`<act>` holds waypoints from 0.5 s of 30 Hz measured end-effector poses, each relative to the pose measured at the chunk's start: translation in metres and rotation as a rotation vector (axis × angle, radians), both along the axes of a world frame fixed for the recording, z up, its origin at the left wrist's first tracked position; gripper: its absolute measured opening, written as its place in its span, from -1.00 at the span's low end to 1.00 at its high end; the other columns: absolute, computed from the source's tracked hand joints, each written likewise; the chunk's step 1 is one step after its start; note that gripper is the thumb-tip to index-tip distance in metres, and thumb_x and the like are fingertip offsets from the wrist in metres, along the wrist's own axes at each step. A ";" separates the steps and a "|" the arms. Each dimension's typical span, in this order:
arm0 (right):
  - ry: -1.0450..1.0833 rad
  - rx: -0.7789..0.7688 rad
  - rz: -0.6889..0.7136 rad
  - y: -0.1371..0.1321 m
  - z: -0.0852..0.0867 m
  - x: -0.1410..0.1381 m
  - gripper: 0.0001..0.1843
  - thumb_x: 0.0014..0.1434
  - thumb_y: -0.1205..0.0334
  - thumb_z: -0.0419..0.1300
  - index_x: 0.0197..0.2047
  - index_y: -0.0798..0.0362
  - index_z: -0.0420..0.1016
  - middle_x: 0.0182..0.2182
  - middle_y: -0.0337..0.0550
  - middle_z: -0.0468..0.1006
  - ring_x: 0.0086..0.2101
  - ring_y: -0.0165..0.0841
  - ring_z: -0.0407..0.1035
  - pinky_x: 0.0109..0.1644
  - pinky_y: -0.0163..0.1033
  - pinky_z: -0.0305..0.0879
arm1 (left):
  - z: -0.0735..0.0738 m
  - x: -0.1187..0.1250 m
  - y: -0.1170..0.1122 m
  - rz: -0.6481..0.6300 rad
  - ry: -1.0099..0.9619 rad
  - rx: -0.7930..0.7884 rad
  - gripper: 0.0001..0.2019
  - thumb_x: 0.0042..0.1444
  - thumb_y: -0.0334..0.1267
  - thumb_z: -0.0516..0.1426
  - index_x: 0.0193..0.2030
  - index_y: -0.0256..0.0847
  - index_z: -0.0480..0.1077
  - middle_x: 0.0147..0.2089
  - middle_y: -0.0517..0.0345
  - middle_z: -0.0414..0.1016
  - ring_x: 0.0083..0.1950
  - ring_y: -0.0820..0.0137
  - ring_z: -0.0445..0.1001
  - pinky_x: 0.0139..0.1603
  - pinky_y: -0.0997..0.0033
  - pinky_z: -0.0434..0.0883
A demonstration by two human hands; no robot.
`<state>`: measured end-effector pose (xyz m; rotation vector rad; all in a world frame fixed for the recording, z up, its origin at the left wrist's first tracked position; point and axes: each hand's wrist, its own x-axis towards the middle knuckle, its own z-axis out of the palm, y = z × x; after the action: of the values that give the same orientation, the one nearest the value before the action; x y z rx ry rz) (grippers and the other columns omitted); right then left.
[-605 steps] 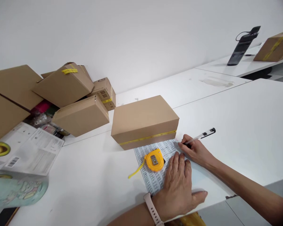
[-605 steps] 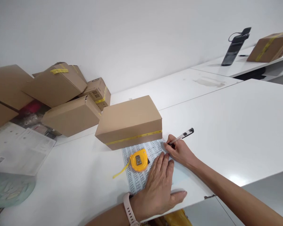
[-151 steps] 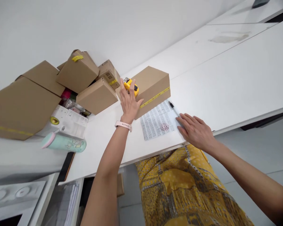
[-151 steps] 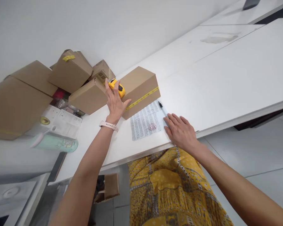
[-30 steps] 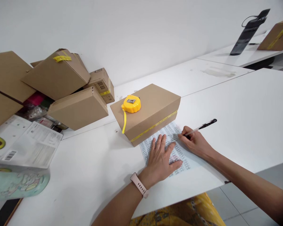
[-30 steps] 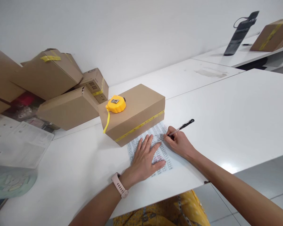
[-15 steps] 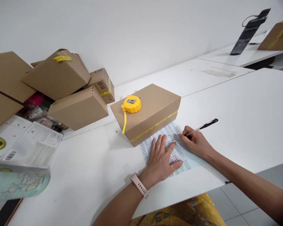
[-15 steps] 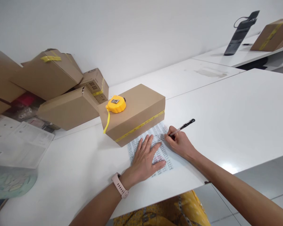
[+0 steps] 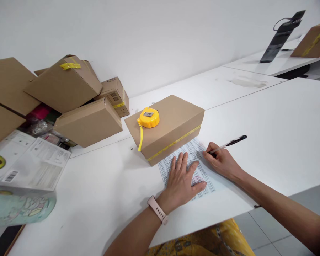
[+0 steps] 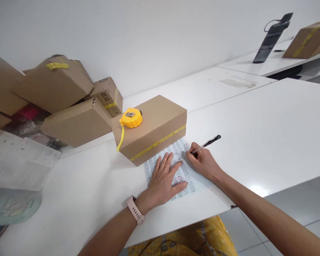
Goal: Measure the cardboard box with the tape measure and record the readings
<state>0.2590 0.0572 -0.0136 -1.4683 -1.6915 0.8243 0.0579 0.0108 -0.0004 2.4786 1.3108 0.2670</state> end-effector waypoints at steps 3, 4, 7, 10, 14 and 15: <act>-0.018 -0.002 -0.001 0.000 0.000 0.000 -0.74 0.18 0.10 0.13 -0.46 -0.04 0.15 -0.67 -0.41 0.08 -0.61 -0.46 -0.02 -0.54 -0.29 -0.06 | 0.000 0.000 0.000 0.000 -0.003 0.003 -0.33 0.24 0.14 0.07 0.37 -0.17 0.09 0.52 -0.21 -0.20 0.53 0.05 -0.32 0.47 -0.15 -0.16; -0.023 -0.003 -0.003 0.000 -0.001 0.000 -0.74 0.18 0.10 0.12 -0.46 -0.04 0.14 -0.67 -0.41 0.08 -0.61 -0.46 -0.02 -0.54 -0.29 -0.06 | 0.000 0.000 0.000 0.000 -0.002 0.003 -0.33 0.24 0.14 0.07 0.37 -0.17 0.09 0.52 -0.22 -0.19 0.53 0.05 -0.32 0.47 -0.15 -0.15; -0.031 -0.006 -0.008 0.000 -0.001 -0.001 -0.74 0.18 0.11 0.12 -0.46 -0.04 0.14 -0.67 -0.41 0.07 -0.61 -0.46 -0.03 -0.54 -0.29 -0.06 | 0.001 0.000 0.000 0.000 0.003 -0.003 -0.33 0.24 0.13 0.08 0.37 -0.18 0.10 0.52 -0.24 -0.19 0.53 0.04 -0.32 0.47 -0.15 -0.15; -0.032 -0.007 -0.011 0.000 0.000 0.000 -0.74 0.18 0.11 0.12 -0.46 -0.04 0.14 -0.68 -0.41 0.08 -0.61 -0.46 -0.02 -0.54 -0.29 -0.06 | 0.002 0.001 0.000 0.003 0.006 -0.010 -0.33 0.24 0.13 0.08 0.37 -0.17 0.10 0.52 -0.21 -0.19 0.53 0.05 -0.32 0.47 -0.16 -0.15; -0.029 -0.007 -0.018 -0.001 0.000 0.000 -0.75 0.18 0.11 0.12 -0.46 -0.04 0.15 -0.67 -0.41 0.09 -0.61 -0.46 -0.02 -0.54 -0.29 -0.06 | 0.002 0.001 0.000 0.001 0.007 -0.012 -0.33 0.24 0.15 0.06 0.38 -0.17 0.09 0.52 -0.22 -0.20 0.53 0.05 -0.34 0.46 -0.17 -0.15; -0.028 -0.008 -0.017 -0.001 0.001 0.000 -0.75 0.17 0.12 0.12 -0.46 -0.04 0.14 -0.68 -0.41 0.08 -0.61 -0.46 -0.02 -0.54 -0.29 -0.06 | 0.002 0.001 0.000 0.000 0.008 -0.012 -0.33 0.24 0.15 0.06 0.38 -0.17 0.09 0.52 -0.23 -0.20 0.53 0.05 -0.34 0.46 -0.16 -0.15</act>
<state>0.2588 0.0566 -0.0131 -1.5042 -1.6957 0.8054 0.0584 0.0109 0.0012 2.4724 1.3118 0.2492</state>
